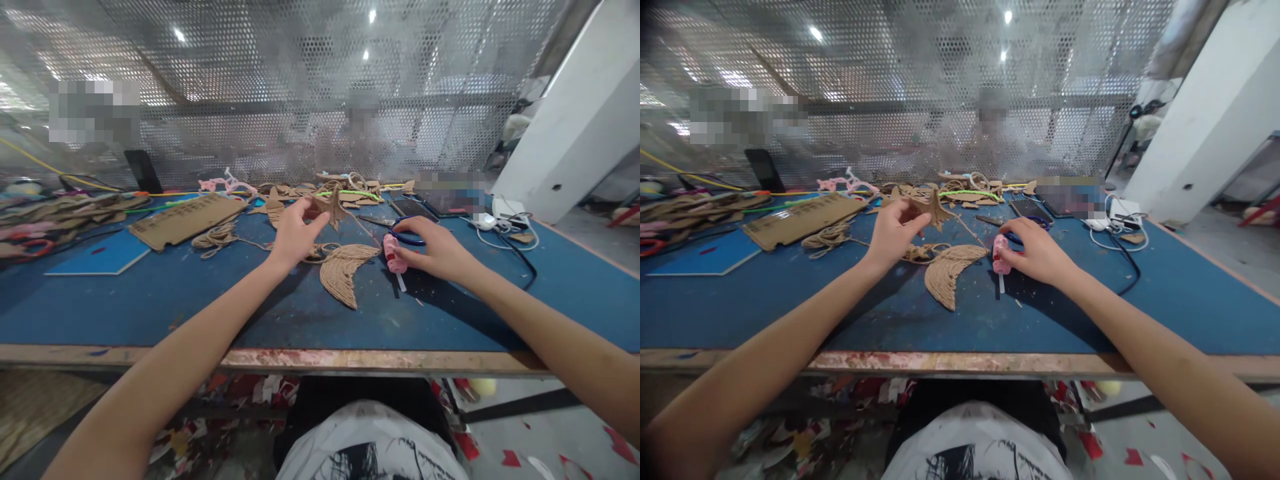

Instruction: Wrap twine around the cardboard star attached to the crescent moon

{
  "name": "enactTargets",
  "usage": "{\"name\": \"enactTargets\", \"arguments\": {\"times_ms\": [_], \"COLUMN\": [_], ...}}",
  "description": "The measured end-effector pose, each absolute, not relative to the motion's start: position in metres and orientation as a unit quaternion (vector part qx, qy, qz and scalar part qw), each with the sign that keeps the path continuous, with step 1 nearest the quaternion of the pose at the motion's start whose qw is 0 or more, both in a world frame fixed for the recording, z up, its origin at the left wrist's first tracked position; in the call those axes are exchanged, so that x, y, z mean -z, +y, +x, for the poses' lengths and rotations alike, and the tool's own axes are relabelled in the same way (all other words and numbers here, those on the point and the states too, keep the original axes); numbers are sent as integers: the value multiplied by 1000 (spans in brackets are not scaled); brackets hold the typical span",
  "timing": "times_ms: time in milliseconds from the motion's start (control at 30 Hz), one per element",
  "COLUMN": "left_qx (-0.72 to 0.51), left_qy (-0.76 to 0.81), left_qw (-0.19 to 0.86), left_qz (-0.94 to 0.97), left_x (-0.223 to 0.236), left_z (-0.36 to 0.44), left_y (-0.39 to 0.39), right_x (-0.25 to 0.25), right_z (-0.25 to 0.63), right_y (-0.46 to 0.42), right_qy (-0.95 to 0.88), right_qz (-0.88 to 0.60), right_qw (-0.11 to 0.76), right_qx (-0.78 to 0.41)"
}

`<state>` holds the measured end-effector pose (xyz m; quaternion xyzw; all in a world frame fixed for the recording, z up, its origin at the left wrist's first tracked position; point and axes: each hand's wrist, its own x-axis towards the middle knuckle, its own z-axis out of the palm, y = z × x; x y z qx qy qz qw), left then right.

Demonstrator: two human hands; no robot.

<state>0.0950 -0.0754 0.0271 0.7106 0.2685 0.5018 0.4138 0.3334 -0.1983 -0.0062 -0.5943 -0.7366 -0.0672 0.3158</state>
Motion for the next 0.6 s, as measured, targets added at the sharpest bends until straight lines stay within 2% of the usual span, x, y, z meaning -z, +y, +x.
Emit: {"name": "enactTargets", "arguments": {"times_ms": [67,300,433,600], "left_qx": [-496,-388,-410,-431], "left_qy": [273,349,359,361], "left_qw": [448,720,752,755], "left_qz": [692,456,371,337], "left_x": [-32,-45,-40,-31], "left_z": [95,98,96,95], "left_y": [-79,-88,-77,-63], "right_x": [5,-7,-29,-54], "right_z": [322,304,310,298], "right_y": [-202,-190,-149,-84], "right_qy": [-740,-731,-740,-749], "right_qz": [-586,-583,-573,-582], "right_qw": [326,348,352,309], "right_qx": [50,-63,-16,65]}}
